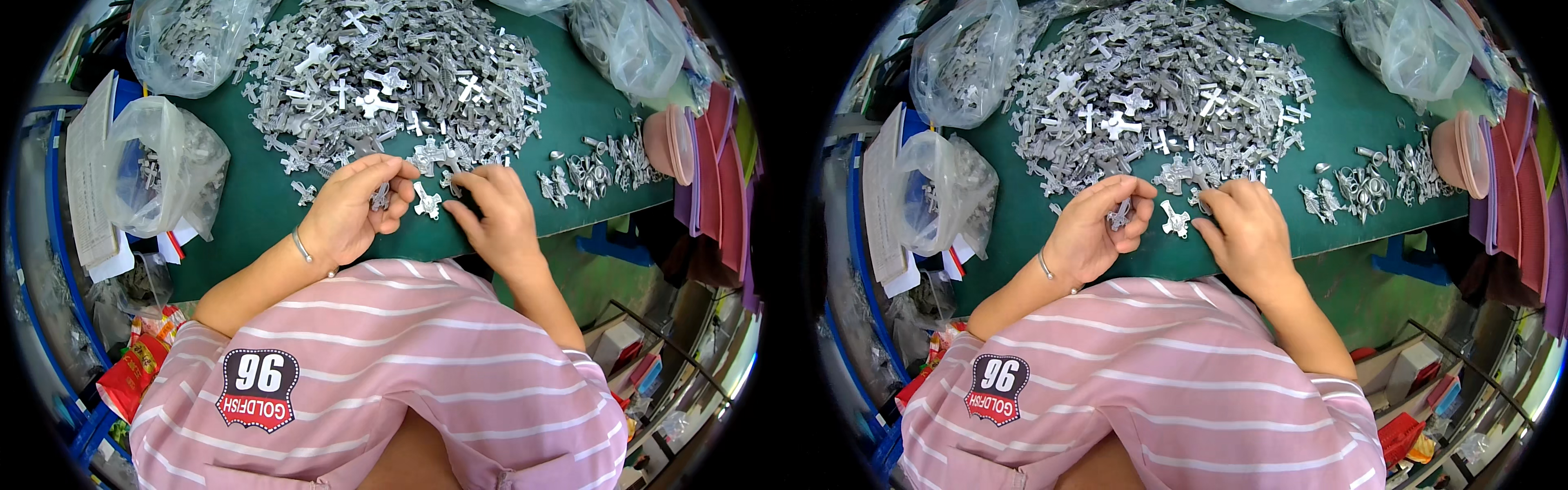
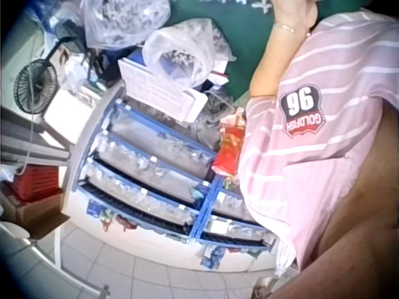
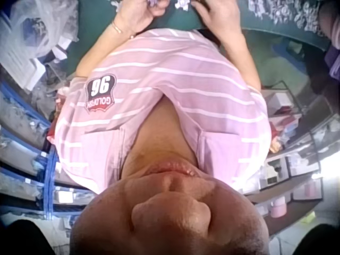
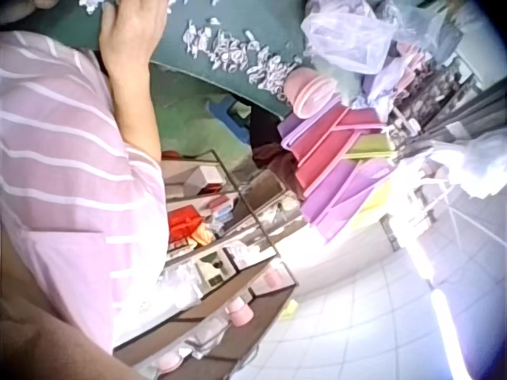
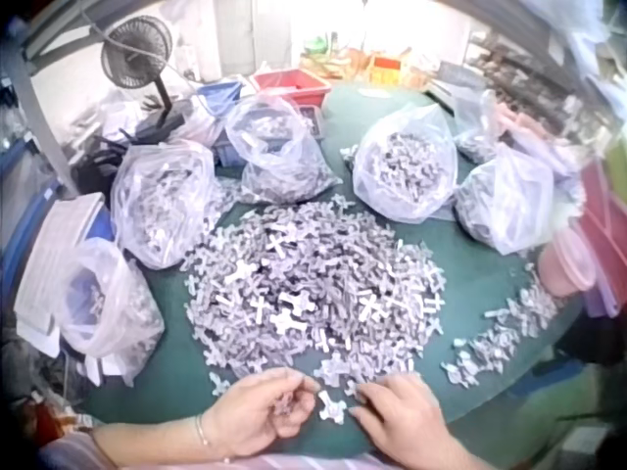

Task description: The person sits on the floor at a green table and assembles small white cross-shaped objects by hand. They pick up individual components from a large pile, fit them together, and place the finished units into a plastic bag.

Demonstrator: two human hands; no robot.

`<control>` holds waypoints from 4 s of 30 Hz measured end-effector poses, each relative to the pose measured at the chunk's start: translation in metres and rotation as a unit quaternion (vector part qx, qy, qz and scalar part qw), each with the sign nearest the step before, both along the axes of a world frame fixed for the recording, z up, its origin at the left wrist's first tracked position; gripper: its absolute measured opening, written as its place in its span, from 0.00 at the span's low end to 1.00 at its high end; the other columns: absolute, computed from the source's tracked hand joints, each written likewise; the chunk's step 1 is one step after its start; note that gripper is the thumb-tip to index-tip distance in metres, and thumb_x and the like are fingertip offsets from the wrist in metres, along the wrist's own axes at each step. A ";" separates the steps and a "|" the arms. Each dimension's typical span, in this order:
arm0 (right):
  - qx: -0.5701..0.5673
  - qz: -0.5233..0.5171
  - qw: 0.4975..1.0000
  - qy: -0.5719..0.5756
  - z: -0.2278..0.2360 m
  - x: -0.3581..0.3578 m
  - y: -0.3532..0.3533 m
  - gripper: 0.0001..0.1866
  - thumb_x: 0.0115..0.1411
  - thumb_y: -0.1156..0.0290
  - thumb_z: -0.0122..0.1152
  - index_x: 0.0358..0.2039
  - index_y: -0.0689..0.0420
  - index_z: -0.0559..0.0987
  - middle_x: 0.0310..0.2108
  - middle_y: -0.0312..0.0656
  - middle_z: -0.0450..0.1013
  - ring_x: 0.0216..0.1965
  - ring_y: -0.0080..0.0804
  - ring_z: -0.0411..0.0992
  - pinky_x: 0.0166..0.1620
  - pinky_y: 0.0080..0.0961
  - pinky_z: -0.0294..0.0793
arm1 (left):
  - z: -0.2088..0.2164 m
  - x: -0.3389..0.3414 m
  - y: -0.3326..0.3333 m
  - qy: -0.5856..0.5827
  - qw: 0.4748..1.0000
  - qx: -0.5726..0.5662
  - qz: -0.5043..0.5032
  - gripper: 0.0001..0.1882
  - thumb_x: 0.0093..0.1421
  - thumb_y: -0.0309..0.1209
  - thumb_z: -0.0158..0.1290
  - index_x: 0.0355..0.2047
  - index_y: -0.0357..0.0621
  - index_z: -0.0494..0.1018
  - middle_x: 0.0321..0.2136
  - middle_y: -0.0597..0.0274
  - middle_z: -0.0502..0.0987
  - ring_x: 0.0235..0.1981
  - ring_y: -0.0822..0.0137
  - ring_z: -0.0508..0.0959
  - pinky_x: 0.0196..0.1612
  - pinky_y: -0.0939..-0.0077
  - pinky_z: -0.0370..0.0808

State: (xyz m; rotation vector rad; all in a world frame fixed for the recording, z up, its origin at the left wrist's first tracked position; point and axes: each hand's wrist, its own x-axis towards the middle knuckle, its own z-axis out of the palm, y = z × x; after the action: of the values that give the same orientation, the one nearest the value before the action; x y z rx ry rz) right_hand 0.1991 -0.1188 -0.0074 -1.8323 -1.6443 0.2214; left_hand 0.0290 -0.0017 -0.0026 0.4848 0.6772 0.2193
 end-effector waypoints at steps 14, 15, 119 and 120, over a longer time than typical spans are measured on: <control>-0.107 -0.095 0.821 0.553 0.009 -0.003 -0.004 0.06 0.54 0.78 0.57 0.33 0.66 0.77 0.24 0.37 0.74 0.23 0.17 0.71 0.25 0.12 0.69 | 0.002 0.003 -0.008 0.037 0.995 0.077 -0.051 0.10 0.57 0.26 0.51 0.38 0.34 0.70 0.31 0.60 0.74 0.30 0.72 0.75 0.30 0.82 0.75; -0.111 -0.084 0.798 0.586 0.010 -0.004 -0.004 0.06 0.54 0.78 0.57 0.33 0.66 0.77 0.24 0.37 0.74 0.23 0.17 0.71 0.25 0.12 0.69 | 0.004 0.005 -0.009 0.041 0.993 0.092 -0.066 0.10 0.57 0.26 0.52 0.38 0.34 0.70 0.31 0.60 0.74 0.30 0.72 0.75 0.30 0.82 0.75; -0.041 -0.079 0.783 0.615 0.007 -0.001 0.031 0.07 0.54 0.80 0.55 0.34 0.67 0.75 0.26 0.45 0.74 0.24 0.26 0.74 0.26 0.20 0.76 | 0.003 0.003 -0.004 0.013 0.999 0.039 0.014 0.10 0.58 0.31 0.51 0.38 0.38 0.69 0.33 0.60 0.73 0.30 0.72 0.73 0.27 0.82 0.73; -0.047 -0.075 0.771 0.631 0.007 -0.001 0.030 0.07 0.54 0.80 0.55 0.34 0.67 0.75 0.26 0.45 0.75 0.24 0.26 0.74 0.26 0.20 0.76 | 0.002 0.003 -0.004 0.011 0.999 0.047 0.020 0.10 0.58 0.31 0.51 0.38 0.38 0.69 0.33 0.61 0.73 0.30 0.72 0.73 0.27 0.82 0.73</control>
State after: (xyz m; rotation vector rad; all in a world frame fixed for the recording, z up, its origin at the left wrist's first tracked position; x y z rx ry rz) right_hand 0.1977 -0.0884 -0.0005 -1.2594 -0.5063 1.1751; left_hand 0.0321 -0.0061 -0.0002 0.5654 0.7013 0.2844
